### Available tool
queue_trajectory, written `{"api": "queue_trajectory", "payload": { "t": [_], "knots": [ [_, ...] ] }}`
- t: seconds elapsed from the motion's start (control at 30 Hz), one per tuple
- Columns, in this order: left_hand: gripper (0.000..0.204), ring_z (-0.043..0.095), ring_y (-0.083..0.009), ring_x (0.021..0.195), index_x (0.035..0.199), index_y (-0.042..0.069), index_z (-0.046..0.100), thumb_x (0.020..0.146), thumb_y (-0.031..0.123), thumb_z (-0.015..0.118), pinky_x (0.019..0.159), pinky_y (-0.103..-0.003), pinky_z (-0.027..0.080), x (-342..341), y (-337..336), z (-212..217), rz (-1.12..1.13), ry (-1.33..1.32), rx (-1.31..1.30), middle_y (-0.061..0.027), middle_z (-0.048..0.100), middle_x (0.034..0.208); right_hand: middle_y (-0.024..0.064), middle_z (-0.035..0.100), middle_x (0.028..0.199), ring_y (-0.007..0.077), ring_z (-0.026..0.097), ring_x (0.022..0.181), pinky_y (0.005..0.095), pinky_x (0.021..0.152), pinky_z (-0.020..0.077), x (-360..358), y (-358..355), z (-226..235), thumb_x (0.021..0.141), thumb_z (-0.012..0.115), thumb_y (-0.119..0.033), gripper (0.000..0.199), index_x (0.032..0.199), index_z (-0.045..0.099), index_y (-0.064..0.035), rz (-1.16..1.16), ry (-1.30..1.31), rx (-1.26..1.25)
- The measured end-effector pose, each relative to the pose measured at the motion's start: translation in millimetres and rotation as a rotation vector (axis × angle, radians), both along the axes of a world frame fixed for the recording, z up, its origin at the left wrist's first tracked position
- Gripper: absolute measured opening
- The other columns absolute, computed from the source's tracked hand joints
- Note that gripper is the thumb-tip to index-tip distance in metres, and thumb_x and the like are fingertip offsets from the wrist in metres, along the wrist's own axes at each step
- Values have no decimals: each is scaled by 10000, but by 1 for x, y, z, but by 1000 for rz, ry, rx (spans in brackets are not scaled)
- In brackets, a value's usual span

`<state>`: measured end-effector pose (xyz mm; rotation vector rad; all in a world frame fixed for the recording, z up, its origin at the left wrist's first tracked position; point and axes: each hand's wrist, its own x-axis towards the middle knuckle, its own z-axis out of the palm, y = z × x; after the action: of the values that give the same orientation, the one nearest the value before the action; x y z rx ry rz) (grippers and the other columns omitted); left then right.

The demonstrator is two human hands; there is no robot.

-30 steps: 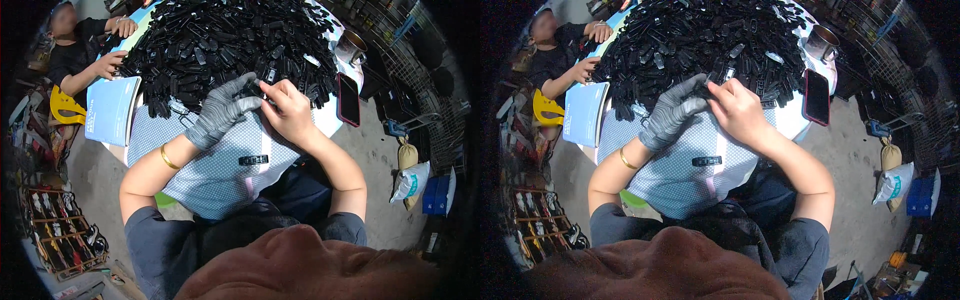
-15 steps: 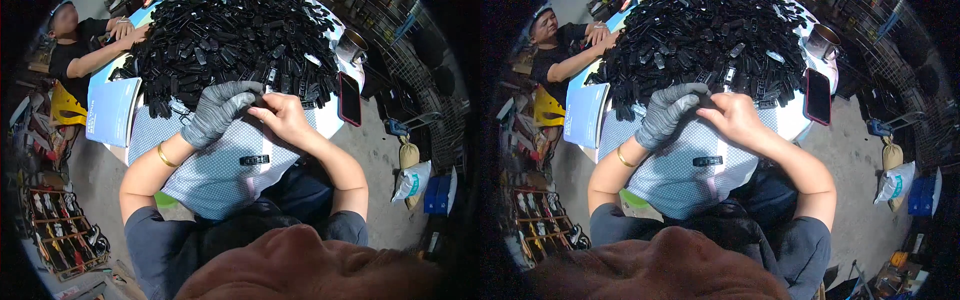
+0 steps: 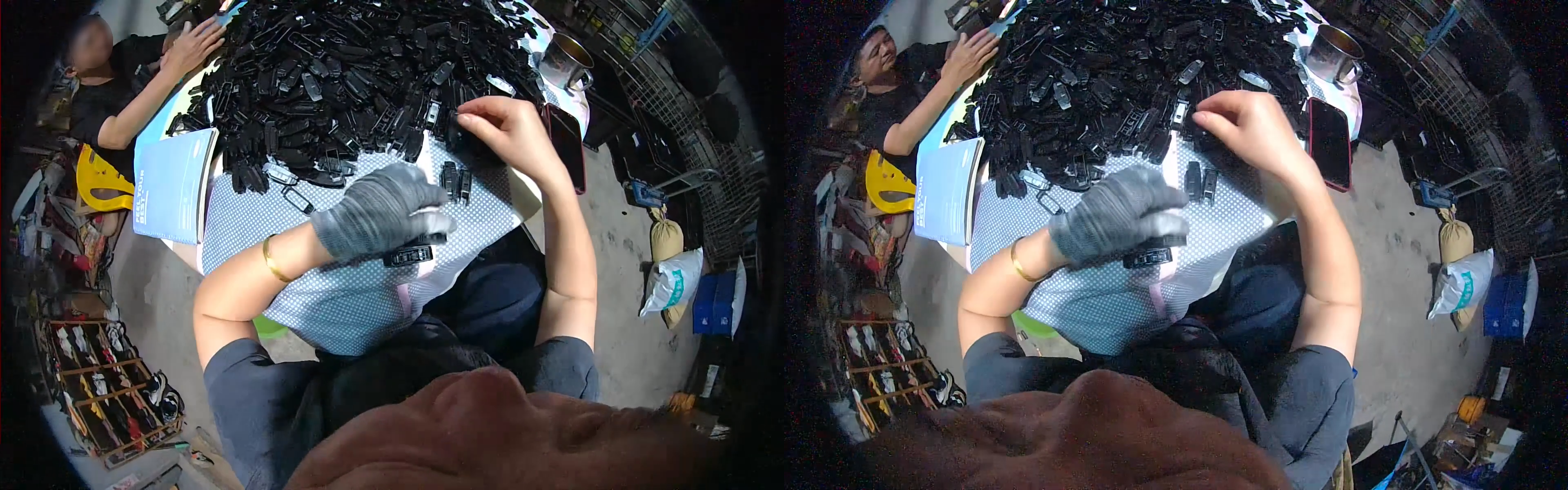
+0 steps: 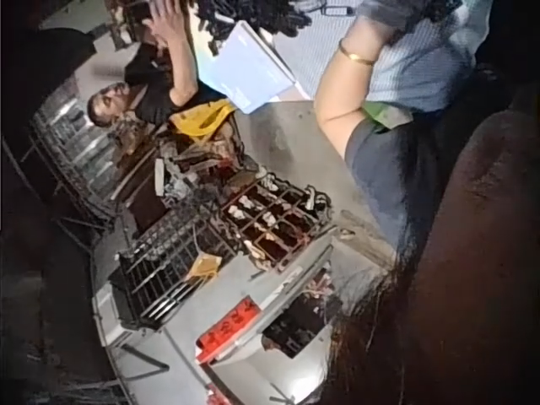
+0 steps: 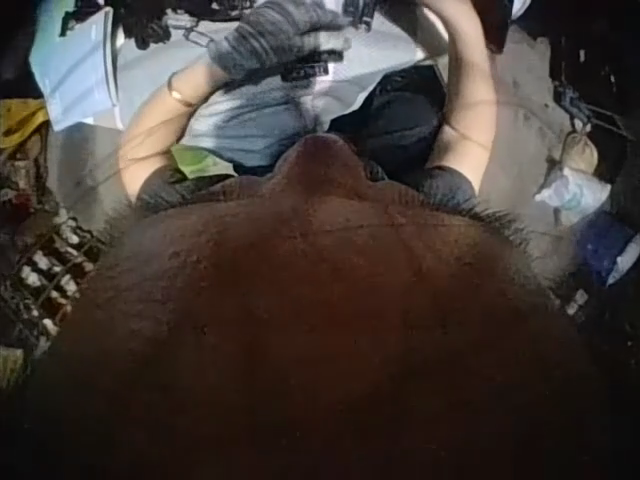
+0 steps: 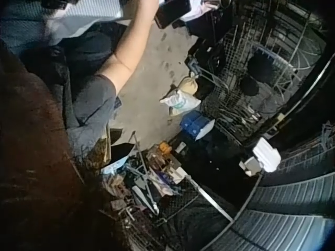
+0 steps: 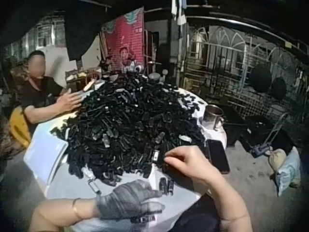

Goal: Inspecting and sorting small black plastic components from a large pile on a table.

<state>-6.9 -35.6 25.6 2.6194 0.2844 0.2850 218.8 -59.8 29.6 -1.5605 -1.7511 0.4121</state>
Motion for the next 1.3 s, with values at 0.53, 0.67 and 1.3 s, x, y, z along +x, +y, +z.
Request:
{"api": "queue_trajectory", "payload": {
  "t": [0.53,0.67,1.3],
  "knots": [
    [213,549,-325,821,958,2,550,804,148,547,723,-411,455,-5,6,-24,239,-165,273,-163,554,906,73,608,952,261,583,880,354,747,488,-67,114,-7,788,642,-247,217,923,645,-77,49,-417,691],
    [231,568,-335,805,981,-14,566,796,122,553,741,-411,465,-13,6,-22,298,-75,300,-164,571,843,59,596,902,250,566,867,346,736,494,-80,142,-3,775,642,-231,173,862,664,-83,5,-646,507],
    [370,542,-55,625,1179,7,522,844,145,593,554,-178,458,-12,27,-20,365,-538,-1197,-9,597,753,85,611,1032,117,580,922,243,798,478,-59,-3,-30,769,678,-19,300,1048,577,27,156,466,112]
  ]
}}
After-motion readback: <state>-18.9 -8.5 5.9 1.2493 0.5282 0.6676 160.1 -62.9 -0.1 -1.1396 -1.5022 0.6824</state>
